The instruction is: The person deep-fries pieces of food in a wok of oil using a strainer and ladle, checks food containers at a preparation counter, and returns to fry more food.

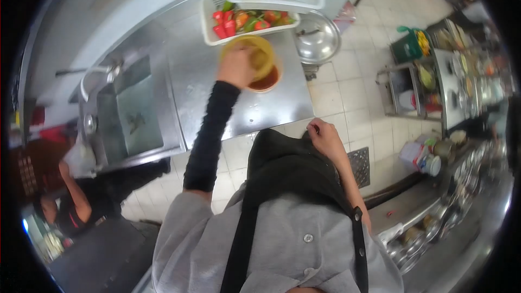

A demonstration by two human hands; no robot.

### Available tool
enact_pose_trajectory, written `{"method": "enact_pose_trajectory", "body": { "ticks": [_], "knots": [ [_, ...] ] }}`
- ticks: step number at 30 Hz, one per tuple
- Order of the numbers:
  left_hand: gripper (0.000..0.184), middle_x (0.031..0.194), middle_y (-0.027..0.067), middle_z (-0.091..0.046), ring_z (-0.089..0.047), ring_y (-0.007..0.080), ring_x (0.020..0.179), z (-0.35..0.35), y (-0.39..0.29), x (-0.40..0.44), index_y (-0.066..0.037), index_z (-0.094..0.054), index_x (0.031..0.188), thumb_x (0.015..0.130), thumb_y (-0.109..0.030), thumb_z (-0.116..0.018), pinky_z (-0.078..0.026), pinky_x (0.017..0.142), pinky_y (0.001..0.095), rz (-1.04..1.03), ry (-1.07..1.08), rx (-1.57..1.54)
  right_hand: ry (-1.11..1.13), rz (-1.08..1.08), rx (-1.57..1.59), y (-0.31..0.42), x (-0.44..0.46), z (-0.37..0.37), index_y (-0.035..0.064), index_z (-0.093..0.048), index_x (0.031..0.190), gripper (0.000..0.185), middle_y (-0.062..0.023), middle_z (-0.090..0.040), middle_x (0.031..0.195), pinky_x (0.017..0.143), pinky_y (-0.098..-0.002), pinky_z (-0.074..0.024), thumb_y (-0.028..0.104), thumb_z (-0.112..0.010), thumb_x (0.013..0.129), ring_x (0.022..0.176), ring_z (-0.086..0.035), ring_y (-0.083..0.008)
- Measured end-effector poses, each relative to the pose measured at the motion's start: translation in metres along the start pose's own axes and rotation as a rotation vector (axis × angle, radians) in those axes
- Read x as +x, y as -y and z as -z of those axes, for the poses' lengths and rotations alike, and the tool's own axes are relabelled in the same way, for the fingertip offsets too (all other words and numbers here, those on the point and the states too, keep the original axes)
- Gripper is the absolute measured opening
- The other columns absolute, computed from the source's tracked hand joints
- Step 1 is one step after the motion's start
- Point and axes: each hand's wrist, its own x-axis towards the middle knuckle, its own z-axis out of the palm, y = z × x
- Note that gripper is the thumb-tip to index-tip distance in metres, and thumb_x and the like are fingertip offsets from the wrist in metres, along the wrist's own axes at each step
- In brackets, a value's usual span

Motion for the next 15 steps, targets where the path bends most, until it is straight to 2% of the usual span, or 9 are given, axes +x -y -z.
{"method": "enact_pose_trajectory", "body": {
  "ticks": [2,4,5,8,9,10,12,13,15],
  "knots": [
    [0.044,0.115,0.0228,-0.069,-0.068,0.0414,0.104,0.019,0.033,-0.005,-0.007,-0.074,0.119,0.076,-0.002,-0.065,-0.056,0.095,0.0477,0.041,-0.15,0.005,-0.037,-0.012,-0.002,-0.005,-0.006,0.004,-0.0044,-0.066,0.095,0.016,-0.0269,-0.069,0.082,0.072,-0.051,-0.0519,0.01,-0.06,0.095,0.079,-0.068,-0.0463],
    [0.04,0.111,0.0251,-0.071,-0.069,0.0427,0.101,0.048,0.064,-0.009,-0.005,-0.074,0.117,0.079,-0.004,-0.064,-0.056,0.092,0.0481,0.234,-0.08,0.052,-0.036,-0.062,0.027,-0.009,-0.012,0.008,-0.004,-0.067,0.095,0.016,-0.0273,-0.069,0.083,0.073,-0.0512,-0.0524,0.01,-0.061,0.094,0.08,-0.068,-0.0464],
    [0.037,0.113,0.0267,-0.07,-0.069,0.0443,0.102,0.049,0.082,-0.015,-0.003,-0.074,0.117,0.082,-0.006,-0.062,-0.056,0.09,0.0488,0.221,-0.13,0.096,-0.043,-0.084,0.039,-0.012,-0.014,0.011,-0.0038,-0.067,0.095,0.016,-0.0275,-0.069,0.083,0.074,-0.0512,-0.0526,0.01,-0.061,0.093,0.081,-0.068,-0.0464],
    [0.035,0.119,0.0273,-0.07,-0.068,0.0425,0.109,0.032,0.151,-0.018,-0.001,-0.071,0.122,0.091,-0.014,-0.062,-0.054,0.097,0.0465,0.296,0.103,0.239,-0.019,-0.098,-0.003,-0.047,-0.011,-0.005,-0.0007,-0.07,0.097,0.016,-0.0259,-0.069,0.086,0.071,-0.0462,-0.0525,0.009,-0.061,0.089,0.079,-0.069,-0.0398],
    [0.035,0.123,0.0245,-0.07,-0.069,0.0394,0.111,0.0,0.212,-0.024,-0.001,-0.069,0.126,0.095,-0.017,-0.061,-0.053,0.099,0.0458,0.27,0.074,0.162,-0.075,-0.005,0.03,-0.054,-0.003,-0.014,-0.0002,-0.069,0.095,0.014,-0.0251,-0.069,0.085,0.071,-0.0467,-0.0524,0.006,-0.061,0.086,0.078,-0.067,-0.0386],
    [0.037,0.127,0.0223,-0.069,-0.068,0.0371,0.113,-0.046,0.298,-0.026,0.0,-0.067,0.129,0.098,-0.02,-0.063,-0.052,0.101,0.0457,0.27,0.041,-0.107,-0.057,0.025,0.126,-0.073,0.016,-0.035,0.0004,-0.069,0.093,0.013,-0.0237,-0.068,0.083,0.072,-0.0463,-0.0527,0.005,-0.062,0.084,0.078,-0.068,-0.037],
    [0.041,0.128,0.0243,-0.067,-0.061,0.0398,0.123,-0.052,0.285,-0.033,0.003,-0.065,0.13,0.095,-0.018,-0.066,-0.048,0.107,0.0475,0.154,0.047,0.129,-0.03,0.171,0.156,-0.078,0.052,-0.058,0.0028,-0.07,0.092,0.012,-0.0183,-0.07,0.084,0.074,-0.0422,-0.0536,0.006,-0.061,0.084,0.079,-0.068,-0.0324],
    [0.043,0.129,0.0255,-0.065,-0.058,0.0413,0.127,-0.057,0.295,-0.043,0.004,-0.064,0.131,0.093,-0.016,-0.067,-0.046,0.109,0.0484,0.073,-0.018,0.239,-0.103,0.127,0.267,-0.056,0.056,-0.056,-0.0029,-0.068,0.088,0.019,-0.0221,-0.068,0.083,0.071,-0.0458,-0.0524,0.005,-0.06,0.073,0.076,-0.066,-0.0365],
    [0.049,0.134,0.0274,-0.061,-0.055,0.0432,0.129,-0.029,0.234,-0.052,0.005,-0.063,0.133,0.085,-0.008,-0.067,-0.043,0.112,0.0495,0.173,-0.116,0.158,-0.228,0.208,0.326,-0.065,0.1,-0.093,-0.0028,-0.068,0.097,0.026,-0.0207,-0.069,0.096,0.073,-0.0428,-0.0554,0.007,-0.058,0.076,0.085,-0.069,-0.0308]
  ]
}}
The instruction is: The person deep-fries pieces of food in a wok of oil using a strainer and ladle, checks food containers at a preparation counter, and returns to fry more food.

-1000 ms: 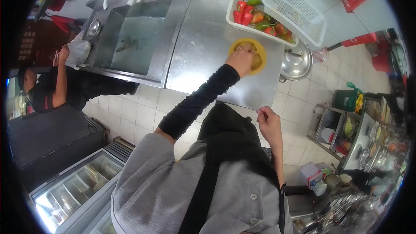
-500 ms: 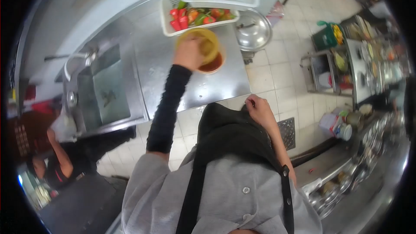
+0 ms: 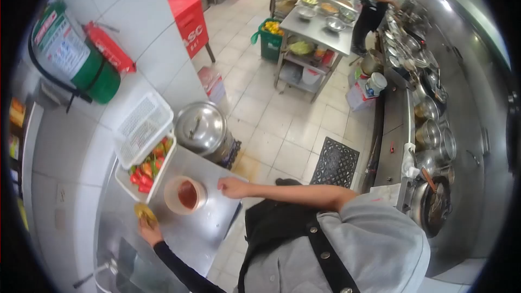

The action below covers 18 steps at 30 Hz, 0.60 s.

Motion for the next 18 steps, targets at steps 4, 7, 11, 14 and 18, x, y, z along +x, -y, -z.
{"method": "enact_pose_trajectory", "body": {
  "ticks": [4,7,11,14,18],
  "knots": [
    [0.053,0.141,0.0272,-0.057,-0.054,0.0437,0.132,0.042,-0.081,-0.035,0.001,-0.062,0.137,0.086,-0.01,-0.069,-0.042,0.114,0.0501,0.085,0.025,-0.15,0.037,-0.578,0.558,0.045,0.041,-0.027,0.0027,-0.065,0.114,0.028,-0.0088,-0.065,0.094,0.069,-0.0367,-0.0561,0.014,-0.06,0.089,0.081,-0.065,-0.0191],
    [0.059,0.147,0.0262,-0.054,-0.051,0.0441,0.136,-0.001,-0.064,-0.065,-0.005,-0.06,0.142,0.088,-0.025,-0.072,-0.039,0.117,0.0515,0.199,0.028,-0.005,0.168,-0.471,0.59,0.035,0.054,-0.047,0.0058,-0.063,0.119,0.031,-0.006,-0.064,0.096,0.07,-0.0354,-0.0561,0.021,-0.067,0.092,0.082,-0.064,-0.0154],
    [0.076,0.154,0.0285,-0.047,-0.042,0.0455,0.144,-0.092,0.048,-0.135,-0.007,-0.05,0.151,0.086,-0.042,-0.071,-0.031,0.121,0.054,0.148,0.118,0.126,0.311,-0.209,0.752,-0.042,0.044,-0.064,0.0065,-0.063,0.107,0.014,-0.0039,-0.064,0.093,0.077,-0.0371,-0.0561,0.01,-0.065,0.094,0.083,-0.062,-0.015],
    [0.069,0.148,0.0283,-0.048,-0.043,0.0461,0.138,0.007,-0.086,-0.146,-0.006,-0.05,0.147,0.082,-0.013,-0.07,-0.034,0.117,0.0529,0.424,-0.056,-0.061,0.111,-0.671,0.704,0.043,0.049,-0.042,0.0075,-0.052,0.136,0.045,-0.0071,-0.06,0.109,0.08,-0.039,-0.056,0.002,-0.053,0.092,0.091,-0.063,-0.0204],
    [0.065,0.141,0.0241,-0.048,-0.046,0.0443,0.131,0.001,-0.108,-0.187,-0.007,-0.055,0.14,0.077,0.001,-0.067,-0.036,0.112,0.0533,0.524,-0.306,-0.063,0.066,-0.674,0.652,0.05,0.046,-0.037,0.0093,-0.05,0.14,0.051,-0.0078,-0.058,0.115,0.08,-0.0406,-0.0562,0.0,-0.051,0.09,0.091,-0.063,-0.0211]
  ]
}}
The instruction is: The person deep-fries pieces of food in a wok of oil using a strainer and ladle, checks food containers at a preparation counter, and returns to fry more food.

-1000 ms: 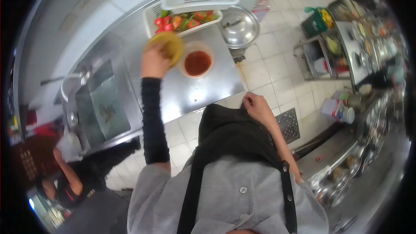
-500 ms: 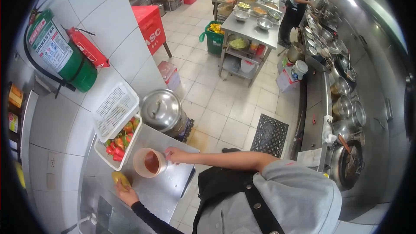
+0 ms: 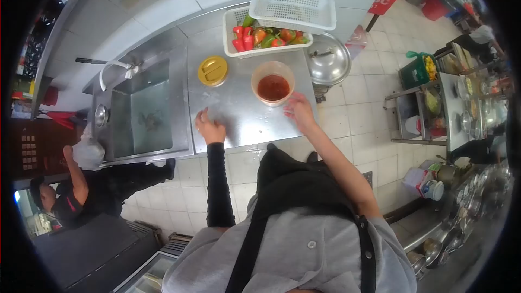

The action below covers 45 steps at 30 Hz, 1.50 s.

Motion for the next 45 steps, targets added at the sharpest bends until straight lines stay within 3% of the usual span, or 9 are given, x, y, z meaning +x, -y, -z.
{"method": "enact_pose_trajectory", "body": {
  "ticks": [8,9,12,15,21,26,32,39,45],
  "knots": [
    [0.061,0.131,0.0196,-0.06,-0.053,0.0375,0.125,-0.039,0.044,-0.003,0.001,-0.06,0.133,0.072,-0.004,-0.068,-0.04,0.111,0.0493,-0.048,0.011,-0.25,0.156,0.171,-0.057,-0.053,0.054,0.022,0.0117,-0.053,0.135,0.048,-0.0046,-0.061,0.107,0.068,-0.0361,-0.0574,0.008,-0.062,0.088,0.088,-0.064,-0.017],
    [0.062,0.134,0.0187,-0.06,-0.053,0.0368,0.127,-0.046,0.041,0.005,0.001,-0.06,0.134,0.072,-0.005,-0.069,-0.039,0.112,0.0489,-0.094,0.014,-0.217,0.091,0.191,0.021,-0.036,0.033,0.01,0.0107,-0.063,0.105,0.017,-0.0009,-0.061,0.087,0.066,-0.0334,-0.0562,0.008,-0.063,0.088,0.078,-0.063,-0.0146],
    [0.04,0.113,0.0174,-0.072,-0.069,0.0293,0.104,-0.066,0.05,0.041,0.0,-0.071,0.114,0.075,0.003,-0.063,-0.053,0.094,0.0416,-0.181,0.298,-0.267,0.332,0.205,0.042,-0.046,0.037,0.021,0.0127,-0.062,0.139,0.054,-0.0026,-0.068,0.119,0.074,-0.0401,-0.0589,0.017,-0.068,0.085,0.098,-0.065,-0.0167],
    [0.018,0.078,0.011,-0.072,-0.068,0.0222,0.076,0.015,-0.084,0.048,0.0,-0.071,0.083,0.077,0.009,-0.056,-0.054,0.079,0.0353,-0.221,0.397,-0.264,0.569,0.125,-0.228,-0.014,0.004,0.031,0.016,-0.058,0.147,0.061,-0.0015,-0.061,0.142,0.081,-0.0428,-0.0593,0.018,-0.062,0.087,0.109,-0.066,-0.0196],
    [0.026,0.09,0.0115,-0.07,-0.066,0.0195,0.086,0.116,-0.299,0.01,0.002,-0.069,0.096,0.086,0.014,-0.047,-0.052,0.085,0.031,-0.563,0.755,-0.652,0.559,0.173,-0.777,-0.056,0.024,0.07,0.0086,-0.068,0.134,0.05,-0.0109,-0.074,0.118,0.066,-0.0446,-0.0617,0.018,-0.057,0.086,0.085,-0.074,-0.0287],
    [0.026,0.103,0.0132,-0.072,-0.068,0.0239,0.097,0.1,-0.422,-0.058,0.001,-0.071,0.105,0.09,0.012,-0.052,-0.052,0.09,0.0326,-0.893,0.954,-0.609,0.393,0.796,-0.882,-0.076,0.001,0.193,0.0036,-0.071,0.126,0.043,-0.0141,-0.076,0.095,0.061,-0.0379,-0.0608,0.015,-0.063,0.085,0.071,-0.073,-0.0231],
    [0.033,0.118,0.0181,-0.07,-0.068,0.0323,0.113,0.048,-0.537,-0.164,-0.002,-0.068,0.123,0.093,0.005,-0.057,-0.05,0.099,0.0369,-1.23,1.276,-0.619,-0.121,0.184,0.197,-0.017,-0.211,0.345,0.0009,-0.069,0.125,0.034,-0.0097,-0.075,0.11,0.073,-0.0331,-0.0597,0.023,-0.061,0.101,0.082,-0.073,-0.0193],
    [0.068,0.148,0.0241,-0.05,-0.047,0.0466,0.138,-0.024,-0.625,-0.345,-0.001,-0.04,0.154,0.096,-0.024,-0.069,-0.037,0.116,0.0473,-1.889,1.443,-0.733,-0.14,0.67,0.937,-0.003,-0.299,0.432,-0.0039,-0.045,0.148,0.075,-0.0247,-0.06,0.137,0.095,-0.043,-0.0549,0.058,-0.035,0.107,0.111,-0.066,-0.0317],
    [0.05,0.133,0.0232,-0.056,-0.054,0.0444,0.123,-0.05,-0.68,-0.45,0.001,-0.052,0.139,0.098,-0.027,-0.061,-0.04,0.105,0.0456,-2.016,1.571,-0.874,-0.281,1.06,1.016,0.02,-0.344,0.462,-0.0051,-0.03,0.156,0.102,-0.0303,-0.049,0.149,0.104,-0.0465,-0.0492,0.078,-0.028,0.097,0.121,-0.061,-0.0395]
  ]
}}
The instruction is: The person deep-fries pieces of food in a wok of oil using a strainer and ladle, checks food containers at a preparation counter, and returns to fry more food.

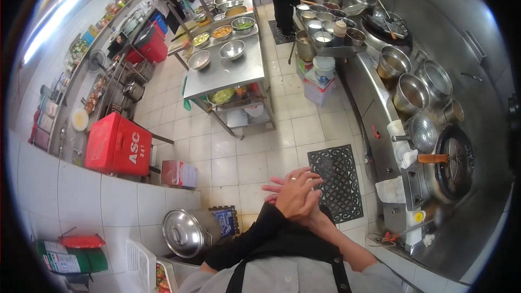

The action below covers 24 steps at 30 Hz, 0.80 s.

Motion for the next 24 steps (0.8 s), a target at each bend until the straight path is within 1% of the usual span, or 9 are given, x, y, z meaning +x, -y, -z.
{"method": "enact_pose_trajectory", "body": {
  "ticks": [3,7,8,9,11,14,15,18,24],
  "knots": [
    [0.043,0.126,0.0226,-0.059,-0.056,0.0427,0.116,-0.023,0.039,0.031,0.002,-0.056,0.132,0.099,-0.026,-0.059,-0.041,0.1,0.0442,-0.179,0.031,-0.147,-0.2,0.049,-0.054,0.033,0.008,0.007,-0.0045,-0.027,0.157,0.101,-0.0308,-0.046,0.152,0.106,-0.047,-0.0471,0.077,-0.03,0.097,0.123,-0.06,-0.0406],
    [0.037,0.117,0.0219,-0.062,-0.059,0.0404,0.107,-0.05,0.12,0.085,0.003,-0.062,0.123,0.099,-0.025,-0.056,-0.043,0.092,0.0425,-0.51,0.058,-0.375,-0.389,0.162,-0.118,0.07,0.029,0.018,-0.0052,-0.029,0.156,0.088,-0.0288,-0.043,0.154,0.112,-0.0485,-0.0445,0.064,-0.033,0.101,0.134,-0.053,-0.0396],
    [0.036,0.115,0.0217,-0.063,-0.06,0.0398,0.104,-0.053,0.13,0.099,0.003,-0.064,0.12,0.099,-0.025,-0.055,-0.043,0.09,0.042,-0.513,0.036,-0.444,-0.466,0.176,-0.157,0.08,0.04,0.018,-0.0054,-0.029,0.155,0.085,-0.0283,-0.043,0.155,0.113,-0.0488,-0.0438,0.061,-0.033,0.102,0.136,-0.051,-0.0393],
    [0.036,0.113,0.0215,-0.064,-0.061,0.0393,0.102,-0.046,0.135,0.116,0.003,-0.065,0.118,0.099,-0.025,-0.054,-0.044,0.089,0.0416,-0.507,0.004,-0.496,-0.484,0.202,-0.036,0.083,0.052,0.034,-0.0036,-0.039,0.15,0.064,-0.0245,-0.052,0.148,0.111,-0.043,-0.0451,0.042,-0.028,0.106,0.128,-0.058,-0.0354],
    [0.036,0.109,0.0233,-0.065,-0.064,0.0419,0.101,-0.03,0.135,0.138,0.002,-0.066,0.11,0.101,-0.023,-0.042,-0.05,0.094,0.0479,-0.329,-0.058,-0.587,-0.611,0.231,-0.103,0.094,0.078,0.046,-0.0036,-0.042,0.148,0.06,-0.0209,-0.052,0.149,0.114,-0.042,-0.0423,0.039,-0.031,0.108,0.133,-0.055,-0.0319],
    [0.031,0.091,0.0198,-0.066,-0.068,0.0374,0.084,-0.034,0.213,0.162,0.001,-0.065,0.102,0.1,-0.021,-0.043,-0.054,0.072,0.047,-0.226,-0.019,-0.402,-0.751,0.184,-0.148,0.129,0.135,0.039,-0.0024,-0.044,0.147,0.055,-0.0164,-0.052,0.15,0.118,-0.0409,-0.0372,0.036,-0.035,0.109,0.139,-0.05,-0.0272],
    [0.022,0.075,0.015,-0.062,-0.065,0.0352,0.067,-0.051,0.249,0.168,-0.002,-0.062,0.093,0.097,-0.02,-0.049,-0.051,0.056,0.0466,-0.249,-0.1,-0.212,-0.795,0.144,-0.16,0.141,0.151,0.034,-0.0019,-0.045,0.147,0.054,-0.015,-0.052,0.15,0.119,-0.0406,-0.0353,0.036,-0.037,0.11,0.141,-0.048,-0.0257],
    [0.015,0.07,0.0134,-0.061,-0.065,0.0353,0.064,-0.022,0.305,0.198,-0.005,-0.059,0.089,0.092,-0.018,-0.056,-0.052,0.056,0.0463,-0.291,-0.126,0.027,-0.611,-0.008,-0.224,0.178,0.212,0.018,-0.0007,-0.043,0.15,0.057,-0.0141,-0.05,0.152,0.123,-0.0408,-0.0291,0.04,-0.038,0.111,0.146,-0.043,-0.0249],
    [0.014,0.068,0.0105,-0.06,-0.065,0.0354,0.063,0.03,0.373,0.251,-0.006,-0.059,0.086,0.088,-0.02,-0.061,-0.051,0.056,0.046,-0.11,-0.183,-0.067,-0.585,-0.082,-0.315,0.203,0.321,0.015,0.0004,-0.037,0.154,0.062,-0.0116,-0.048,0.153,0.121,-0.041,-0.0291,0.042,-0.045,0.109,0.143,-0.044,-0.023]
  ]
}}
